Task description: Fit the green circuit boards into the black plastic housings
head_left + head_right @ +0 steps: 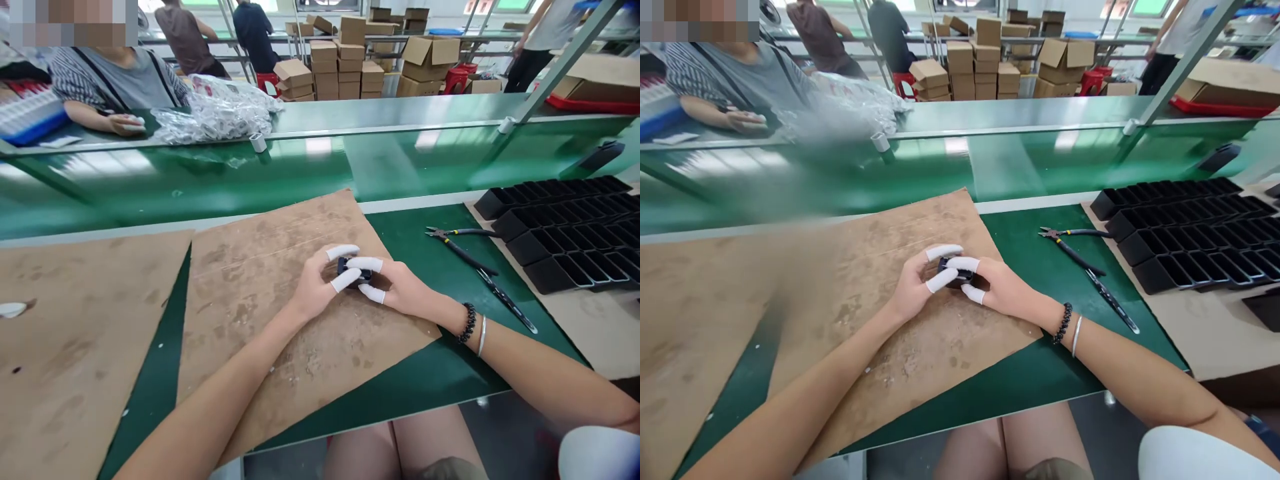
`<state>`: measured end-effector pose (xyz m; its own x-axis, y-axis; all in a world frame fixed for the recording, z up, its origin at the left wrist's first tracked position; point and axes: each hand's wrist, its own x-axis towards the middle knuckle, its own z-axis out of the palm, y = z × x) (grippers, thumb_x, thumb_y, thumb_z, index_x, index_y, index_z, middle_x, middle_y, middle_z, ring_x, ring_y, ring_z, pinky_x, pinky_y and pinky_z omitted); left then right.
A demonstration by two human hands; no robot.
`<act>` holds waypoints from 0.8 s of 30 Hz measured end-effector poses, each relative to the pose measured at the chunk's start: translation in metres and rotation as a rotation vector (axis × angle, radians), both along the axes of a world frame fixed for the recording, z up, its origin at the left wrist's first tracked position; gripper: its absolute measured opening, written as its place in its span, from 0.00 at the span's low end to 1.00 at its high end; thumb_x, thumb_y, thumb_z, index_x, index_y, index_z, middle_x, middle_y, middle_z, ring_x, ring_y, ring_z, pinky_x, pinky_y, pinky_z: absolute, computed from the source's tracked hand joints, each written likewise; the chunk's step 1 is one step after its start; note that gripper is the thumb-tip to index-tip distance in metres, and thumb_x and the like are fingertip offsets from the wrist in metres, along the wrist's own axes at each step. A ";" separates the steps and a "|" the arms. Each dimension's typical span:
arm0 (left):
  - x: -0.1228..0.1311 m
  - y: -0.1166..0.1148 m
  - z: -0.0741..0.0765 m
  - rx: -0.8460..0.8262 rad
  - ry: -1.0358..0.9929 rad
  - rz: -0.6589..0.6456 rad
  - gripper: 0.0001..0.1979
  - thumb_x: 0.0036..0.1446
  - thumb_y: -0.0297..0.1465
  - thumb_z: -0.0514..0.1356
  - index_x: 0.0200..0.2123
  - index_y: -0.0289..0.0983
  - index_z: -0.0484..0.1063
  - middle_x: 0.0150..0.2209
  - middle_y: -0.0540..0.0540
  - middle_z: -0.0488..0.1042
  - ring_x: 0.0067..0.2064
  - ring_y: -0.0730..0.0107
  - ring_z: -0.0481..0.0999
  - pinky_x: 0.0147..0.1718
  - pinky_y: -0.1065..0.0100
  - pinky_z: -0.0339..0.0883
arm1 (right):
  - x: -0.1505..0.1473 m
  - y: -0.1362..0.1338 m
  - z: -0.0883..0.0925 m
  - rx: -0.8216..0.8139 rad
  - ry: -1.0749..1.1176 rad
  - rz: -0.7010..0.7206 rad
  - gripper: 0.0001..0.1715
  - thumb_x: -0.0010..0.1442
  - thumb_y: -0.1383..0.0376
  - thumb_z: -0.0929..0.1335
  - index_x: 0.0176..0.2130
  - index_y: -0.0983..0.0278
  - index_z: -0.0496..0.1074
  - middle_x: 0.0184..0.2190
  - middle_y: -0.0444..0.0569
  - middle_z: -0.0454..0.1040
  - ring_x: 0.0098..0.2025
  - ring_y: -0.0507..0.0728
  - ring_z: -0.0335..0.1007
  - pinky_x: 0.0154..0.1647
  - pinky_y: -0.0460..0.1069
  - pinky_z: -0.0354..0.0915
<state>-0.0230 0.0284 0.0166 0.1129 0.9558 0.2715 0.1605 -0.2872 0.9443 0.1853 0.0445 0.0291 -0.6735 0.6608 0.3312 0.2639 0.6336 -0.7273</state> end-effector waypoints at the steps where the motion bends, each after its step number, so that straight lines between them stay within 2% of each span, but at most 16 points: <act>1: 0.000 -0.001 0.000 -0.021 0.035 -0.029 0.15 0.55 0.38 0.68 0.44 0.38 0.81 0.49 0.41 0.82 0.52 0.54 0.80 0.55 0.56 0.73 | -0.001 0.000 0.001 -0.014 0.006 0.011 0.28 0.65 0.71 0.68 0.63 0.58 0.71 0.52 0.48 0.81 0.46 0.57 0.79 0.48 0.50 0.74; 5: 0.003 -0.001 -0.004 -0.072 0.038 0.037 0.15 0.53 0.42 0.70 0.40 0.38 0.83 0.46 0.41 0.84 0.53 0.52 0.79 0.56 0.55 0.72 | -0.001 0.001 0.006 -0.043 0.021 0.051 0.38 0.64 0.74 0.67 0.69 0.52 0.65 0.58 0.44 0.78 0.47 0.55 0.79 0.48 0.48 0.75; 10: 0.006 0.000 -0.008 -0.083 -0.027 0.076 0.16 0.52 0.44 0.71 0.38 0.38 0.83 0.45 0.42 0.84 0.50 0.53 0.81 0.54 0.57 0.73 | -0.002 0.001 0.007 -0.067 0.030 0.062 0.38 0.64 0.75 0.66 0.68 0.50 0.65 0.60 0.42 0.77 0.55 0.56 0.78 0.53 0.49 0.75; 15: 0.008 0.000 -0.008 -0.052 0.016 0.063 0.14 0.55 0.41 0.69 0.40 0.38 0.84 0.46 0.42 0.85 0.51 0.54 0.81 0.55 0.57 0.74 | -0.003 0.000 0.009 -0.044 0.001 0.028 0.37 0.63 0.74 0.67 0.67 0.53 0.66 0.58 0.43 0.78 0.53 0.58 0.79 0.51 0.51 0.76; 20: 0.010 -0.001 -0.007 -0.056 0.041 0.063 0.15 0.57 0.40 0.67 0.43 0.39 0.84 0.47 0.42 0.85 0.53 0.53 0.81 0.54 0.56 0.75 | -0.004 -0.001 0.010 -0.041 -0.034 0.031 0.39 0.62 0.75 0.67 0.69 0.53 0.64 0.59 0.43 0.77 0.52 0.58 0.79 0.49 0.50 0.75; 24: 0.010 -0.004 -0.004 0.010 0.167 0.116 0.11 0.59 0.37 0.64 0.42 0.41 0.85 0.47 0.43 0.85 0.56 0.50 0.81 0.60 0.48 0.70 | -0.003 -0.001 0.007 -0.032 -0.026 0.014 0.35 0.64 0.73 0.67 0.67 0.54 0.66 0.56 0.45 0.79 0.47 0.57 0.80 0.45 0.49 0.75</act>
<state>-0.0125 0.0249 0.0131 0.0463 0.9623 0.2682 0.3475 -0.2672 0.8988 0.1818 0.0432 0.0363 -0.6907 0.6615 0.2922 0.2748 0.6139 -0.7400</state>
